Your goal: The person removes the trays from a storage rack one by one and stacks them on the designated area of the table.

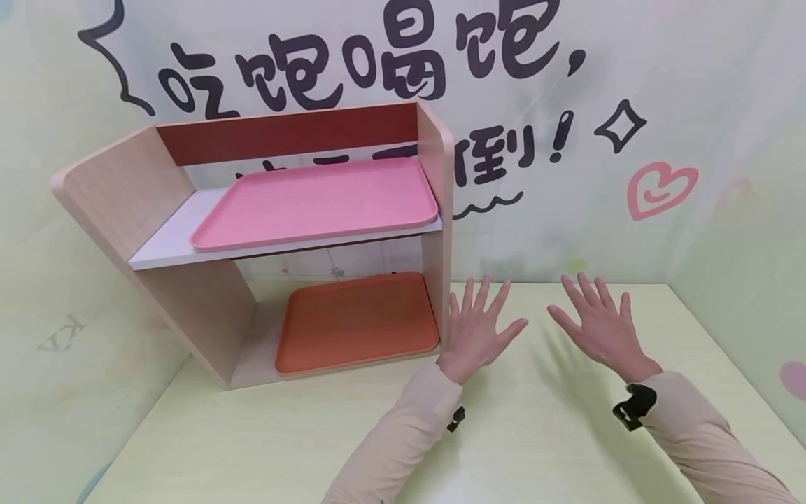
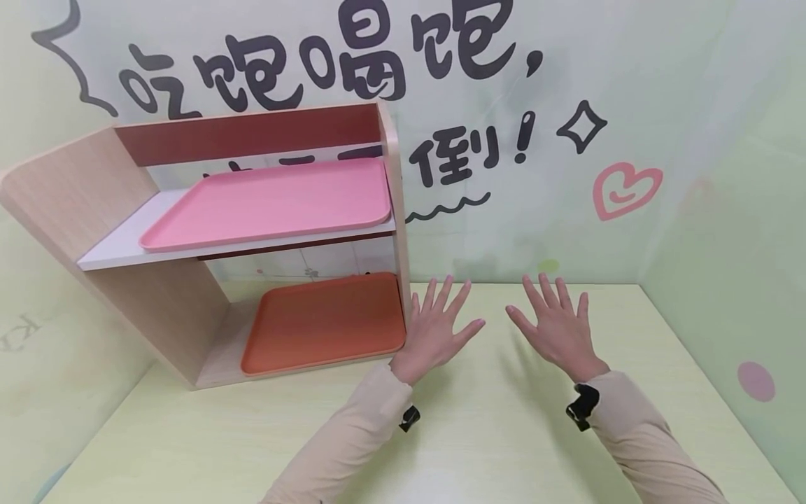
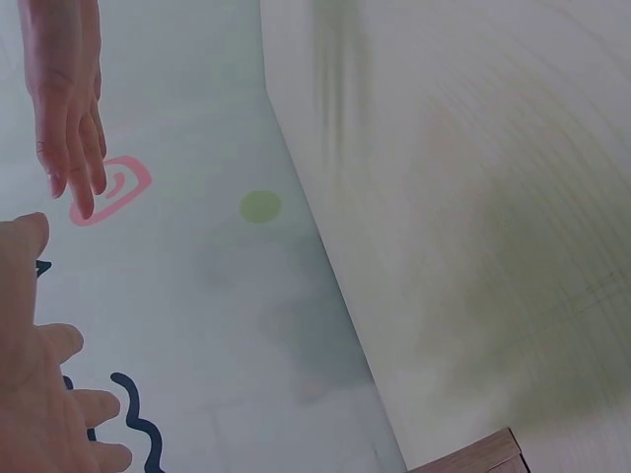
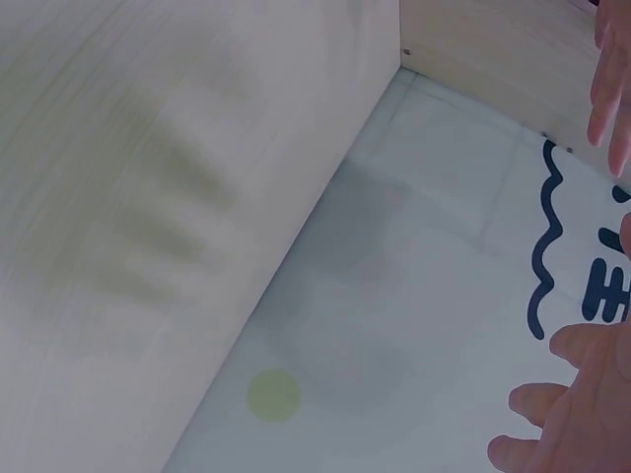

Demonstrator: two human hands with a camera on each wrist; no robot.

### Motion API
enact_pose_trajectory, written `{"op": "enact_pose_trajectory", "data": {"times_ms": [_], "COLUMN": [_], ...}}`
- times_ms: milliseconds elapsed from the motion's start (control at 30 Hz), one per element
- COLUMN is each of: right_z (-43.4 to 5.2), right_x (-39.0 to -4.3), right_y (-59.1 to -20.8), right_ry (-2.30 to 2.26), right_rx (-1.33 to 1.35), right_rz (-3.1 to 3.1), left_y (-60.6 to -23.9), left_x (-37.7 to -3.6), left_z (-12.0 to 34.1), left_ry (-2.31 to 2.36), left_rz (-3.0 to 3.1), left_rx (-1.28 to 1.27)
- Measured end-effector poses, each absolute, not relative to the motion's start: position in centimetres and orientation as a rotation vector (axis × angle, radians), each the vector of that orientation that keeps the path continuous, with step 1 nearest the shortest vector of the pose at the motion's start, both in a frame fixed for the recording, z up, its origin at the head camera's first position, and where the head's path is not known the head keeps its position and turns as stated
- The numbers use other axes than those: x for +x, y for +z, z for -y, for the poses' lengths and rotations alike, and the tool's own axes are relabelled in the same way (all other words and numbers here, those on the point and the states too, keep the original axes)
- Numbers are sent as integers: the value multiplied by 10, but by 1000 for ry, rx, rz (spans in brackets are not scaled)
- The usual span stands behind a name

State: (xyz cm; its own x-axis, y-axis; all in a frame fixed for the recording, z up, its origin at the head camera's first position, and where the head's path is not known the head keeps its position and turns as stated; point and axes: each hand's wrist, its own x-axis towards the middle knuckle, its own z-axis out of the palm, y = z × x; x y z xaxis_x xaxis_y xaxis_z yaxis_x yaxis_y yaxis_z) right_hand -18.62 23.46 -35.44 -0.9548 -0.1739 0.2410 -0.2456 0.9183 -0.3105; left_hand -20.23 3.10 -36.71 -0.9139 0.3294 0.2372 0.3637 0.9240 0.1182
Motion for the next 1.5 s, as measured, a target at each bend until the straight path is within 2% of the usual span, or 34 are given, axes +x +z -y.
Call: {"op": "enact_pose_trajectory", "data": {"times_ms": [567, 800, 1133, 1500], "right_z": [-235, -230, -215, -198], "right_x": [-183, -180, -180, -177], "right_y": [-351, -344, -328, -307], "right_ry": [510, 545, 638, 849], "right_rx": [320, 357, 444, 584], "right_rz": [2864, 2838, 2778, 2726], "left_y": [-361, -356, -345, -328], "left_x": [-197, -191, -174, -144], "left_z": [-31, -20, 13, 75], "left_ry": [-205, -273, -190, -364], "left_rz": [2875, 2871, 2851, 2837], "left_rx": [-553, -649, -828, -902]}}
